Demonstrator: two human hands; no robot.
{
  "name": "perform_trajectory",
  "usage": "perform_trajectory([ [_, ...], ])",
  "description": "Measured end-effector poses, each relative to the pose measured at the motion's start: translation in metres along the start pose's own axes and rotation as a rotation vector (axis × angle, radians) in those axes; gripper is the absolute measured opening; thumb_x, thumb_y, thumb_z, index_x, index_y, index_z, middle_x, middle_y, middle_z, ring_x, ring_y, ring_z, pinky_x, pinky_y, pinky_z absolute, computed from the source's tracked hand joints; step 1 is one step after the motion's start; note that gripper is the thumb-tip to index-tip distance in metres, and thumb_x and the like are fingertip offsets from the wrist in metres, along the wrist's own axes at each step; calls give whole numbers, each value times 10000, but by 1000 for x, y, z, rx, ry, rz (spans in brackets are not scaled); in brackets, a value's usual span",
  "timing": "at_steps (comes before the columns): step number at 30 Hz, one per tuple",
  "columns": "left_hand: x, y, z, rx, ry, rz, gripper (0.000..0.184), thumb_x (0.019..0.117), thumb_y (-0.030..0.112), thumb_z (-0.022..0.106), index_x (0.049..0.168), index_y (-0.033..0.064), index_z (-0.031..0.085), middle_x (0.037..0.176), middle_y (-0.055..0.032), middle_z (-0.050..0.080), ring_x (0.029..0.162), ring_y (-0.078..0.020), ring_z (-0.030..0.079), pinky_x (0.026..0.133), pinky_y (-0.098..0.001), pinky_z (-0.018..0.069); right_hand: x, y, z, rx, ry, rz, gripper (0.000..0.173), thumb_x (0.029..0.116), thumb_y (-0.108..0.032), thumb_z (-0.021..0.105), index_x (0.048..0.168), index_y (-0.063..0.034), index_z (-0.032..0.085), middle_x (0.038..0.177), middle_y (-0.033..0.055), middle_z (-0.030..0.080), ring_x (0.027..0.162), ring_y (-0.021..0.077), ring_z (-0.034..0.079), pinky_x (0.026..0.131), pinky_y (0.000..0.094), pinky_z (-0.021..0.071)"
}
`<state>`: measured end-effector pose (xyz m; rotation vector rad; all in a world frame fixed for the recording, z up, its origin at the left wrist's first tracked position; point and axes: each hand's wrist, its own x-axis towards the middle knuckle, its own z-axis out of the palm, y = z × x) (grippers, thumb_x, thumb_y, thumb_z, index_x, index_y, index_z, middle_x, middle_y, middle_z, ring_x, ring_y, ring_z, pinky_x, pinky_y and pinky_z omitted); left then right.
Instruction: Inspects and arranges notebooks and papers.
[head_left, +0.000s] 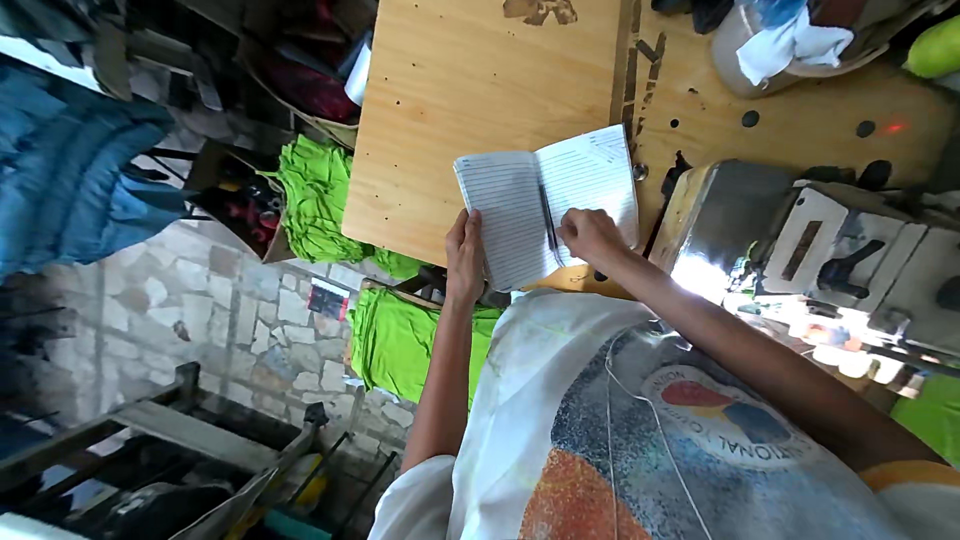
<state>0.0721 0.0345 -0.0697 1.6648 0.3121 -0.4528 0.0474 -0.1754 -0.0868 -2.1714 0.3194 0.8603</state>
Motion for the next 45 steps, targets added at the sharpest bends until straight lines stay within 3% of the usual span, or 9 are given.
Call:
perform_trajectory([
  [7,-4,5,6,19,-27,14,373,1129,235,323,1280,29,596,934,-13,712,804,-73,701,730,-293,610,12,-9,11,-15,-57,90,281,1030,-130,576,1263,21,620,1165,255,683,1126,443,654,945,624,499],
  [11,-12,14,8,-102,-55,-111,364,1136,299,333,1279,103,605,960,-4,727,810,-83,718,714,-281,620,12,11,14,192,1,-15,266,1050,-157,555,1267,-12,611,1023,186,725,899,335,733,845,539,582],
  [14,-9,13,12,-258,-78,-157,349,1130,273,356,1255,76,616,974,-38,737,848,-128,732,751,-323,630,-28,-10,-13,244,-20,20,264,1083,-138,506,1296,3,575,1098,230,688,983,375,690,888,556,536],
  [19,-5,7,22,-378,-131,-232,344,1126,323,365,1223,103,610,984,-52,731,873,-147,733,774,-334,627,5,25,-5,343,5,14,295,1075,-177,536,1276,33,592,1134,223,678,1010,338,699,899,528,564],
  [23,0,7,37,-414,-183,-245,329,1128,291,365,1230,91,605,995,-62,732,883,-156,735,782,-342,629,3,21,-5,331,-16,23,408,1115,-299,442,1297,24,612,1166,237,679,1074,356,677,962,545,519],
  [26,2,9,46,-426,-194,-268,340,1129,291,361,1274,86,589,1011,-70,728,892,-160,733,788,-339,625,-4,14,-6,291,17,12,412,1131,-272,378,1315,14,610,1161,242,688,1075,365,684,971,544,514],
  [31,7,8,52,-457,-206,-331,356,1125,310,368,1272,76,593,1001,-80,728,885,-167,734,784,-341,624,-31,6,-9,284,233,-76,327,1100,-168,475,1344,26,573,1304,257,622,1149,383,649,976,519,519],
  [40,11,-5,68,-220,-162,-23,277,1109,183,421,1145,27,647,920,-27,716,814,-99,707,750,-301,609,-25,6,-19,462,294,-150,431,1102,-340,469,1339,4,575,1234,200,654,1084,295,690,906,468,577],
  [45,10,-6,65,-74,-173,126,242,1092,154,457,1125,11,650,881,-2,704,781,-64,691,726,-283,605,-36,-6,-18,276,385,-197,754,1013,-532,568,1507,20,426,1428,268,548,1248,388,615,1020,538,513],
])
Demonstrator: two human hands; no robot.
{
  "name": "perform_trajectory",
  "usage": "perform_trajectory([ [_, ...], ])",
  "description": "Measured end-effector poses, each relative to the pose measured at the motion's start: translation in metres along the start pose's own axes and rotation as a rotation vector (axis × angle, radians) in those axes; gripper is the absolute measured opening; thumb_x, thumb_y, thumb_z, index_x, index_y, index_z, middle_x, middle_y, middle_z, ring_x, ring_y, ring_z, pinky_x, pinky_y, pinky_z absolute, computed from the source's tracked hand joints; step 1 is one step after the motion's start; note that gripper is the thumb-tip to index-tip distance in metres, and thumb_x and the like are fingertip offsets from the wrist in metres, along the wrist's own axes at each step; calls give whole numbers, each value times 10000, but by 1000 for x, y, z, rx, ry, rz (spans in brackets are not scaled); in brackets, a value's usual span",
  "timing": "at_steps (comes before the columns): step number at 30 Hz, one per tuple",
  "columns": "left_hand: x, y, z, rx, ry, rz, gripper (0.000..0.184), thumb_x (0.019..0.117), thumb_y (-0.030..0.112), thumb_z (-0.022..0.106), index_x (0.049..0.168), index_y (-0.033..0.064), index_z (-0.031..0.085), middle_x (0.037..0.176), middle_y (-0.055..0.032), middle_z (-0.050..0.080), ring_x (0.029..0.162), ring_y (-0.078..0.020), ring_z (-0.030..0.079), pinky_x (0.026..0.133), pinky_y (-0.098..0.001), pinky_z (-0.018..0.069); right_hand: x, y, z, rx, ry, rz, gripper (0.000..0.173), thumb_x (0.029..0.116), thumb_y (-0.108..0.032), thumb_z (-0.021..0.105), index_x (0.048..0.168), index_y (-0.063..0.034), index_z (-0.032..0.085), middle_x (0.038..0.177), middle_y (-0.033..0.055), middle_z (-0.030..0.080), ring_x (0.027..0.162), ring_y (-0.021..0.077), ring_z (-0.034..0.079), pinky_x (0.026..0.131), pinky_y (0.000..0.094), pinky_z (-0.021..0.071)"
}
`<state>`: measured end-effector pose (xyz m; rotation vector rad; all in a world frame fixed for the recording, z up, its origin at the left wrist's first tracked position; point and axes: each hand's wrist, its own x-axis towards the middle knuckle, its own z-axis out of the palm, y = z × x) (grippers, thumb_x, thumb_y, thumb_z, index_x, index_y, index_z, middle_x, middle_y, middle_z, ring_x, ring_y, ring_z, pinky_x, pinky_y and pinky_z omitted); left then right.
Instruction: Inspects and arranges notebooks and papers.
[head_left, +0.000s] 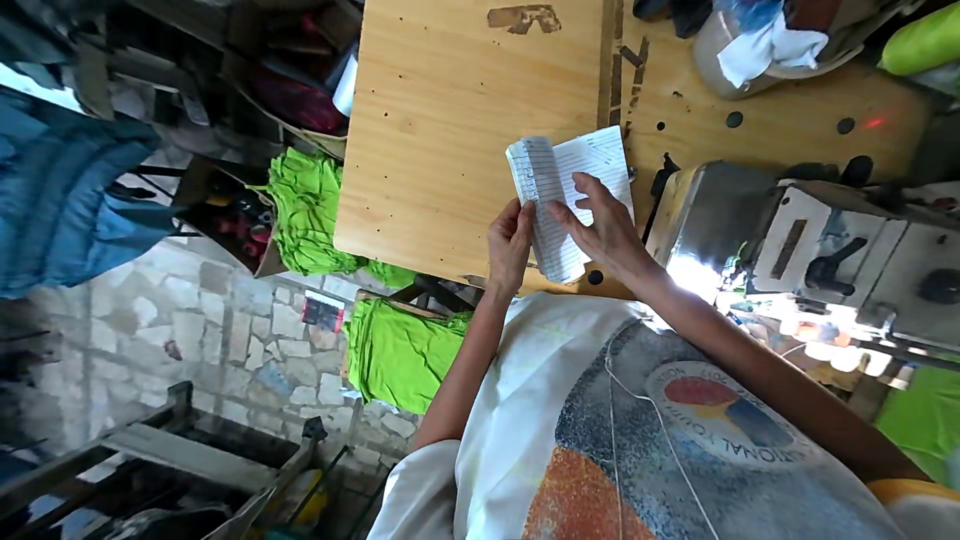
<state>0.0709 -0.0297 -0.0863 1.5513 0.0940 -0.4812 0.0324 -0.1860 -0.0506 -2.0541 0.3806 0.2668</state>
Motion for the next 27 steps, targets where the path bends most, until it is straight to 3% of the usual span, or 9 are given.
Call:
perform_trajectory([
  [3,-1,0,-1,-3,-52,28,194,1048,83,534,1165,-16,653,910,-9,712,800,-56,692,747,-274,613,-11,-18,-1,-2,-40,44,825,985,-524,627,1583,-47,317,1475,261,502,1259,420,588,976,585,508],
  [7,-1,1,-3,23,-22,34,168,1036,76,575,1151,-13,659,921,-25,738,806,-79,716,758,-295,622,7,-2,2,-21,32,-9,489,1033,-292,623,1400,20,538,1240,228,684,1102,374,698,938,548,552],
  [10,-5,3,-20,82,52,53,184,1051,115,546,1152,7,655,888,-2,725,764,-61,693,708,-280,601,13,6,-12,44,107,38,334,1055,-205,554,1277,36,622,1053,214,717,929,320,716,858,504,565],
  [12,-6,2,-40,90,98,48,196,1062,135,520,1148,15,648,869,3,716,759,-75,698,708,-303,613,8,11,-26,87,101,92,305,1079,-173,499,1317,-1,579,1086,213,696,904,313,691,807,480,563],
  [14,-6,-1,-59,112,143,35,195,1059,132,510,1141,25,651,863,11,714,762,-76,698,713,-303,612,18,25,-30,108,105,183,278,1041,-125,509,1248,12,633,1073,220,692,939,321,686,840,521,548],
  [18,-7,-6,-79,135,182,0,204,1067,129,488,1165,28,635,900,13,708,801,-63,695,750,-292,607,27,40,-25,126,103,282,255,1057,-178,542,1152,22,668,1028,217,678,946,317,664,870,534,521],
  [23,-11,-10,-75,88,237,-27,211,1079,133,482,1196,32,626,914,6,712,799,-63,698,739,-275,608,6,23,-23,116,93,153,303,1084,-287,532,1026,-7,632,839,165,618,702,261,605,642,448,508],
  [26,-11,-10,-68,81,256,-21,235,1096,185,463,1208,39,608,910,7,710,794,-62,704,735,-281,616,14,7,-16,175,-23,102,280,1065,-230,563,1009,30,654,845,134,639,734,199,619,708,418,526],
  [27,-12,-7,-65,100,261,-36,289,1114,244,426,1223,45,605,919,1,703,803,-62,701,742,-285,615,13,1,-13,217,-121,56,288,1072,-246,548,1077,20,659,915,128,677,777,196,670,713,419,576],
])
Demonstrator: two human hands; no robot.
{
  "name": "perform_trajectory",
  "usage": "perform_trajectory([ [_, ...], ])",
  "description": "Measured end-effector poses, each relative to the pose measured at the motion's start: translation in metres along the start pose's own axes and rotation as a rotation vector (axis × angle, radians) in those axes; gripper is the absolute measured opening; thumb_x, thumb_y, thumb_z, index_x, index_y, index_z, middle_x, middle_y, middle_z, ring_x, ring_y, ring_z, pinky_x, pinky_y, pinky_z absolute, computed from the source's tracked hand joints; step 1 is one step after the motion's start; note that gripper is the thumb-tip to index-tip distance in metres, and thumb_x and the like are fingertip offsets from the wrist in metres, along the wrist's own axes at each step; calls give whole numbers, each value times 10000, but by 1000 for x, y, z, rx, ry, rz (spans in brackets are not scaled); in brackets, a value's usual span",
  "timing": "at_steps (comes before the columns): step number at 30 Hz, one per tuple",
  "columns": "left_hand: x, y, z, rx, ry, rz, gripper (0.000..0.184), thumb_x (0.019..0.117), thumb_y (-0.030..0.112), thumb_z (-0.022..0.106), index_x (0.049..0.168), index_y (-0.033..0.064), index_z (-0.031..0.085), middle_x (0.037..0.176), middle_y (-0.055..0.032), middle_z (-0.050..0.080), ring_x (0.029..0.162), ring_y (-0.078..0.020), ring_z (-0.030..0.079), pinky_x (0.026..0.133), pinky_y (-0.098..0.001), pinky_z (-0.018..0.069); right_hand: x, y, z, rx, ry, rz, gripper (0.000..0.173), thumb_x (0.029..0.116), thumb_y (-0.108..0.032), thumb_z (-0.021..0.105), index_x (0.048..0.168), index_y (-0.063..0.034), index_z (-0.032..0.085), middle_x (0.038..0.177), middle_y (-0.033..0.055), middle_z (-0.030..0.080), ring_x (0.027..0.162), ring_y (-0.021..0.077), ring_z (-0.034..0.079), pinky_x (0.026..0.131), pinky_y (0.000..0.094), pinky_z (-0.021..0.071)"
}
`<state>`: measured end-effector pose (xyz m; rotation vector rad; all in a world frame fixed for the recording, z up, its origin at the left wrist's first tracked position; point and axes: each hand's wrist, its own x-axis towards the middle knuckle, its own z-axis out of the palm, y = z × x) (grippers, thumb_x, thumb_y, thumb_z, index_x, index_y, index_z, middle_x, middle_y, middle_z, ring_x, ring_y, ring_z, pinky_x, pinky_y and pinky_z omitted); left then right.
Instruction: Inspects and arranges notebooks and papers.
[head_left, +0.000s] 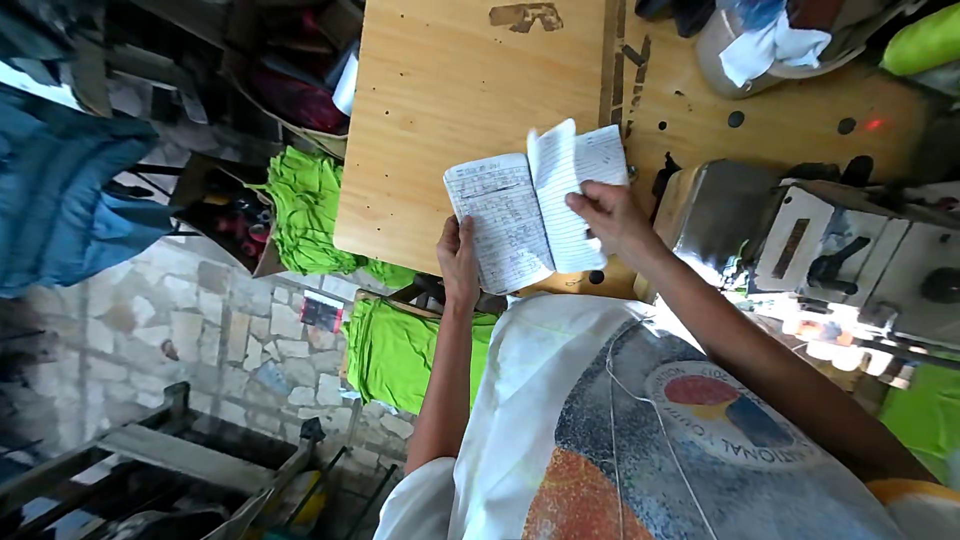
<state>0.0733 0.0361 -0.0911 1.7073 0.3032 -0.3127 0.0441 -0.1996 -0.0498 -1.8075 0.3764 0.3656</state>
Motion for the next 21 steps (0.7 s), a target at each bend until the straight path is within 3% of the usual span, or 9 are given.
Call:
perform_trajectory([
  [2,-4,6,3,58,11,-38,469,1132,410,287,1245,74,594,946,-8,685,825,-54,687,762,-293,605,-5,-14,11,66,-292,-30,408,1089,-276,501,1409,-31,565,1273,142,686,1081,246,707,880,467,601],
  [3,-2,4,3,51,28,-32,539,1129,439,230,1241,63,601,953,-22,692,841,-71,693,772,-315,611,-6,-19,15,37,-405,-45,470,1102,-311,467,1497,-58,498,1385,146,639,1192,264,672,966,480,569],
  [4,1,1,2,45,42,-28,600,1120,467,185,1246,55,603,977,-37,695,869,-87,692,791,-333,608,-6,-21,18,-13,-463,-49,494,1112,-356,426,1512,-74,496,1411,151,623,1244,280,645,1021,501,534],
  [7,5,0,-5,110,33,-69,631,1112,497,186,1377,44,537,1117,-89,685,978,-121,673,873,-366,573,3,-5,15,-83,-293,-40,482,1119,-380,384,1376,-53,627,1290,178,683,1184,314,671,1016,541,524],
  [9,6,-1,-9,155,6,-71,509,1101,405,416,1446,31,451,1126,-100,682,956,-124,685,860,-359,582,16,24,-1,-208,-49,-91,373,1107,-306,457,1268,-29,649,1183,199,697,1059,330,703,919,528,570],
  [10,7,-5,-10,164,-8,-72,547,1061,346,553,1479,26,404,1153,-119,689,955,-141,704,854,-365,596,25,24,-13,-308,18,-48,349,1094,-231,488,1283,23,635,1230,239,673,1112,369,679,972,537,539],
  [12,11,-16,-11,188,-22,-84,681,975,258,705,1514,31,358,1214,-164,677,994,-196,714,870,-401,603,40,20,-29,-483,117,89,365,1059,-177,545,1339,50,600,1344,279,600,1238,428,601,1053,567,468],
  [17,14,-26,-6,241,9,-103,692,920,146,752,1496,18,391,1224,-210,658,1018,-256,702,888,-453,589,65,24,-28,-655,180,186,598,956,-225,732,1443,32,498,1502,326,414,1357,533,434,1034,657,427],
  [21,13,-30,-7,267,21,-106,691,926,160,752,1502,37,390,1229,-209,663,1019,-268,708,883,-466,592,77,31,-26,-694,162,170,498,904,-182,779,1321,20,597,1439,347,452,1348,539,429,1030,662,422],
])
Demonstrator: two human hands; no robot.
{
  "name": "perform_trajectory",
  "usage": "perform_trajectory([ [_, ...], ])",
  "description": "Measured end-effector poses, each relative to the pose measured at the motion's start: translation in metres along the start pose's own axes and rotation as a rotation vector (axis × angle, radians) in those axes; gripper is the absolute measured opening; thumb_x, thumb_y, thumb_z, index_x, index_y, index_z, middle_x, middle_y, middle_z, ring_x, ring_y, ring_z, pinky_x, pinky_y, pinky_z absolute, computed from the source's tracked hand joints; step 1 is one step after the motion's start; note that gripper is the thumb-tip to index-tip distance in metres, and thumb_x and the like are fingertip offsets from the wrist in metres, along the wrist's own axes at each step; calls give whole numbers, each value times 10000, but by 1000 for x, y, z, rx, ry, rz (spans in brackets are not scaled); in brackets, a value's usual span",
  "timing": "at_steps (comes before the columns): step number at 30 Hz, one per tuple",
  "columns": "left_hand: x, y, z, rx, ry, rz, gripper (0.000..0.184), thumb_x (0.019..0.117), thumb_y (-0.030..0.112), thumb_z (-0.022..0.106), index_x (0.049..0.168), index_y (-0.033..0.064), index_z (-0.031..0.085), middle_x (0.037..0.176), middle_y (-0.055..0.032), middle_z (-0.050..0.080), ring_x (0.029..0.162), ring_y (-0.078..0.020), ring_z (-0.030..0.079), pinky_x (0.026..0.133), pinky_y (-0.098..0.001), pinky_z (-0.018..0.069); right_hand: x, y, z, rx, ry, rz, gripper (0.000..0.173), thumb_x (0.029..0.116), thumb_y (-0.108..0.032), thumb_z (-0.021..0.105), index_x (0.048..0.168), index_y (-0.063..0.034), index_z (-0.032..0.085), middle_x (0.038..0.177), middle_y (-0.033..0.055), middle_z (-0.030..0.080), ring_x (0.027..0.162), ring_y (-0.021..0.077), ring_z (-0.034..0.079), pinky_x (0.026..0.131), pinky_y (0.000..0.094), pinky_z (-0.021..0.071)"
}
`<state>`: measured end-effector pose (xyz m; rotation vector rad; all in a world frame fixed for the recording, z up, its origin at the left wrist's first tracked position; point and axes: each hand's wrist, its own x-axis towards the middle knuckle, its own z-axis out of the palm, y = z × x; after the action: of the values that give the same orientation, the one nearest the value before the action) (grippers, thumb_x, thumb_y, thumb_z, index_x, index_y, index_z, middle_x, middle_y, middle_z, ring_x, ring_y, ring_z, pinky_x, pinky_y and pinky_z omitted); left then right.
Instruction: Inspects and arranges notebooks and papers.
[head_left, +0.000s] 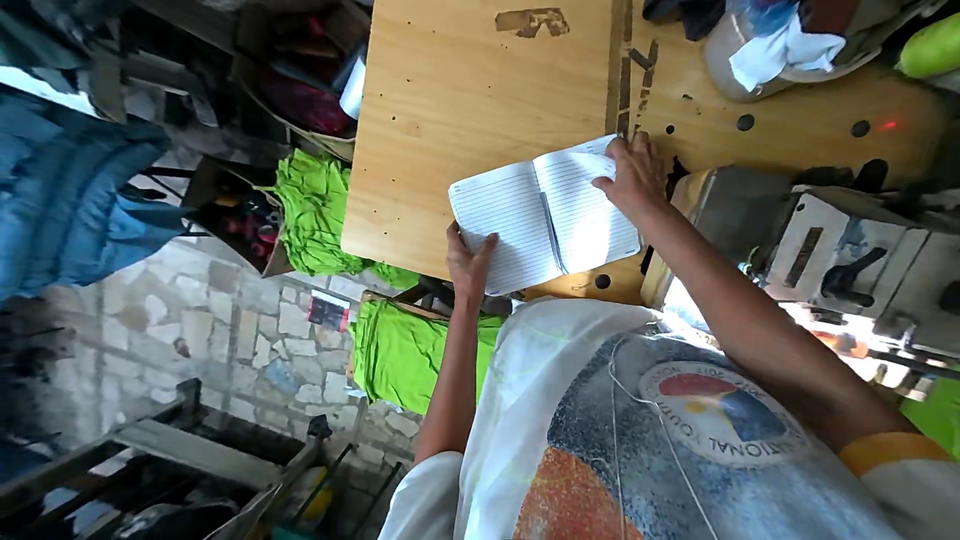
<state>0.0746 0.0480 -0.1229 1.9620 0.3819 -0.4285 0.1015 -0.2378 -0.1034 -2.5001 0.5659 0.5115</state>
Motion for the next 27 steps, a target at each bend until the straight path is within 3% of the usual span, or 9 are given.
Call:
perform_trajectory([
  [6,-3,-1,1,30,8,19,716,936,183,757,1520,45,366,1274,-231,643,1055,-315,697,903,-497,575,-23,-20,-14,-21,53,-28,311,921,-163,719,1158,39,705,1352,318,530,1271,491,505,990,623,449],
  [8,-8,0,3,37,3,34,749,943,195,751,1547,57,331,1315,-232,628,1094,-326,686,923,-499,567,-43,-38,-26,194,-5,-74,280,965,-153,657,1147,56,688,1252,263,607,1125,393,630,924,543,524],
  [10,-7,-1,7,22,30,38,738,959,199,732,1556,67,318,1292,-225,637,1060,-305,694,902,-480,576,-55,-54,-26,620,-255,-67,279,1035,-180,586,1213,29,634,1138,177,666,962,248,697,811,426,597],
  [13,-1,-7,13,-9,87,72,539,1076,236,514,1543,39,334,1201,-192,648,966,-201,682,859,-382,573,-57,-62,1,715,-566,-260,415,1066,-293,561,1384,-27,571,1427,164,580,1303,287,580,1084,499,479],
  [16,-2,-6,13,0,131,97,505,1134,308,297,1534,5,355,1354,-232,586,1157,-223,631,994,-391,511,-63,-59,30,491,-535,-420,392,1074,-287,547,1310,9,652,1467,230,549,1402,351,498,1163,507,391],
  [18,-3,-5,12,54,196,154,546,1129,346,278,1517,-25,375,1410,-249,531,1268,-264,557,1078,-405,451,-66,-53,36,429,-531,-448,351,1077,-249,541,1282,8,665,1495,238,522,1412,356,489,1157,491,400],
  [21,-10,5,7,266,253,292,508,1099,262,419,1497,-53,410,1499,-270,473,1389,-377,460,1149,-493,367,-68,-40,42,331,-537,-483,320,1054,-221,580,1272,-5,673,1541,239,471,1418,376,480,1152,526,399],
  [24,-21,23,16,347,44,479,378,1056,109,511,1393,-61,516,1373,-257,584,1201,-359,621,1014,-474,516,-83,-39,19,401,-477,-410,259,1049,-118,578,1218,42,690,1438,222,582,1325,354,572,1119,490,436],
  [27,-23,35,45,210,-179,555,297,1030,12,510,1308,-68,576,1286,-248,624,1014,-288,697,873,-408,588,-73,-17,24,428,-198,-280,275,1055,-111,530,1220,54,676,1198,240,688,1097,352,684,983,497,537],
])
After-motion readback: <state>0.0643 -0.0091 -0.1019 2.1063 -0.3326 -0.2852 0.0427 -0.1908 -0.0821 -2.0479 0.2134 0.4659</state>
